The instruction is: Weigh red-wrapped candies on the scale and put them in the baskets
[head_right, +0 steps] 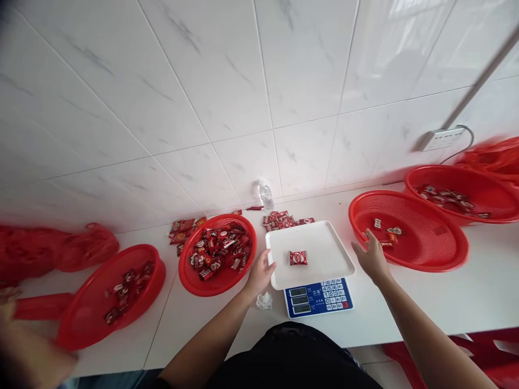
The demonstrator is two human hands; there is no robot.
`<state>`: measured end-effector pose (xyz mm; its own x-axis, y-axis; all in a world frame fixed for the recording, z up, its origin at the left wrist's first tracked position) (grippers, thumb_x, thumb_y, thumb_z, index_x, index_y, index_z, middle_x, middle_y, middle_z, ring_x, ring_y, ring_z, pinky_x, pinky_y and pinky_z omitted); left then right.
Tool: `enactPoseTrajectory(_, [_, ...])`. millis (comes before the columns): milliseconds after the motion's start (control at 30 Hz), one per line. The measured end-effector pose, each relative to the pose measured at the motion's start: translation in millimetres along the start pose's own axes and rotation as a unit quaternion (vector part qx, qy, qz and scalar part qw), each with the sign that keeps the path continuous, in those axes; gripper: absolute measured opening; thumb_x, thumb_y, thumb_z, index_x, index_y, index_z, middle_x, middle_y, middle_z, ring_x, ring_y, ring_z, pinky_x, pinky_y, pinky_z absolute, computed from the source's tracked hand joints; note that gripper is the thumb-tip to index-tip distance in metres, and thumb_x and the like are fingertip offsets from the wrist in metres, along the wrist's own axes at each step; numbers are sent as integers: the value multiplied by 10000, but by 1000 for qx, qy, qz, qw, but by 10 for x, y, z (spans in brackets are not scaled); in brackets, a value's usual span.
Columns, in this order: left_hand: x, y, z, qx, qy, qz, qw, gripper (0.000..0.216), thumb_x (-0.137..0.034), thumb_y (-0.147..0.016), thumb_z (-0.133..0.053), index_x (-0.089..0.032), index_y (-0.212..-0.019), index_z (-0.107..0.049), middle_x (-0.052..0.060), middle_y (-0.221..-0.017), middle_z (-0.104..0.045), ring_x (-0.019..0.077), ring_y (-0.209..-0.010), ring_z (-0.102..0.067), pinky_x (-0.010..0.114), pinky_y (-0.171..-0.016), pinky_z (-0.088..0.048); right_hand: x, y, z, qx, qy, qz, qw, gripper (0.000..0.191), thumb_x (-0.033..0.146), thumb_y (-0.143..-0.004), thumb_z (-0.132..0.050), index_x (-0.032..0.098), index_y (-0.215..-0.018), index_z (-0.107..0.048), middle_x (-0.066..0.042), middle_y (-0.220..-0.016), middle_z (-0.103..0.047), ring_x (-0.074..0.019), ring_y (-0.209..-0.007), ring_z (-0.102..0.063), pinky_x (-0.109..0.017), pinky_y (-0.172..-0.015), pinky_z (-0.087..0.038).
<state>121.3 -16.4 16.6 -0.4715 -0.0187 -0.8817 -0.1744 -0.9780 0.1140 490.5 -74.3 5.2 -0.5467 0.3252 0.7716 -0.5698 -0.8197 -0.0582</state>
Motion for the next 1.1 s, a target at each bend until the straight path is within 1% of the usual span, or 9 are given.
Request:
enactPoseTrajectory(67, [138, -82, 324, -61, -155, -34, 985, 385, -223, -809, -506, -205, -1192, -471, 96, -1277, -486, 211, -1220, -413, 357, -1019, -310, 3, 266, -172, 55, -4, 5, 998, 727, 546, -767, -489, 217, -1375, -267, -176, -1343, -396, -318, -1064, -553, -417, -771, -517])
enactPoseTrajectory(133, [395, -169, 647, -66, -288, 27, 955, 339, -212, -833, -452, -198, -1170, -481, 93, -1266, -495, 200, -1209, -419, 340, -1014, -310, 17, 507, -288, 90, -3, 8, 996, 689, 551, -773, -473, 232, -1359, -298, -157, -1354, -382, -306, -1049, -569, -390, -743, -538])
enactPoseTrajectory(233, [804, -259, 1038, -42, -342, 113, 932, 323, -226, -797, -503, -144, -1108, -534, 137, -1182, -553, 251, -1160, -462, 369, -974, -340, 106, 767, -419, 137, 3, 26, 990, 633, 547, -790, -449, 245, -1334, -329, -131, -1342, -390, -274, -1017, -595, -349, -715, -559])
enactPoseTrajectory(333, [1123, -278, 1257, -20, -373, 164, 913, 471, -270, -736, -583, -147, -1184, -505, 157, -1318, -456, 318, -1270, -328, 455, -1020, -260, 256, 888, -510, 165, 14, 53, 985, 588, 535, -810, -430, 257, -1321, -343, -123, -1350, -376, -245, -964, -624, -337, -708, -567])
enactPoseTrajectory(433, [1319, -275, 1366, -8, -402, 200, 893, 669, -331, -704, -613, -202, -1318, -382, 119, -1475, -225, 349, -1360, -65, 562, -1043, -119, 381, 923, -552, 175, 19, 78, 981, 557, 525, -823, -422, 272, -1314, -356, -115, -1363, -368, -231, -938, -635, -329, -695, -572])
enactPoseTrajectory(533, [1421, -290, 1367, 38, -429, 230, 873, 794, -470, -707, -577, -240, -1393, -252, 87, -1502, -146, 348, -1365, 27, 596, -1026, -126, 415, 936, -552, 178, 22, 86, 980, 546, 525, -827, -425, 285, -1314, -358, -105, -1372, -365, -223, -926, -642, -321, -688, -574])
enactPoseTrajectory(700, [1406, -260, 1221, 70, -379, 218, 897, 896, -605, -663, -561, -193, -1395, -249, 147, -1481, -191, 351, -1310, -257, 455, -1016, -258, 369, 977, -530, 178, 27, 70, 981, 554, 533, -829, -425, 278, -1317, -355, -116, -1365, -374, -225, -902, -654, -322, -678, -574])
enactPoseTrajectory(900, [1364, -104, 1378, 81, -323, 202, 921, 428, -509, -810, -431, -219, -1091, -572, 91, -1184, -584, 236, -1083, -535, 298, -895, -388, 409, 1031, -594, 197, 25, 68, 978, 542, 528, -829, -429, 282, -1307, -366, -107, -1371, -371, -212, -889, -657, -313, -690, -573])
enactPoseTrajectory(1100, [1468, -93, 1755, 17, -375, 309, 874, 726, -562, -708, -541, -149, -1288, -395, 237, -1413, -263, 419, -1247, -329, 486, -952, -307, 511, 1032, -612, 201, 14, 76, 976, 535, 526, -826, -433, 293, -1303, -370, -104, -1376, -366, -218, -896, -653, -333, -699, -574])
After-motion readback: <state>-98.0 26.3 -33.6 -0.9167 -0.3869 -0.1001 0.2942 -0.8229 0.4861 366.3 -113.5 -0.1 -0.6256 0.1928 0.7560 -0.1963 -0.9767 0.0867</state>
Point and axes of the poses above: each hand's wrist, its own y-axis away from the middle knuckle, its own z-axis out of the back of the hand, x = y × z, the point moved 5 cm from there along -y, towards the middle knuckle
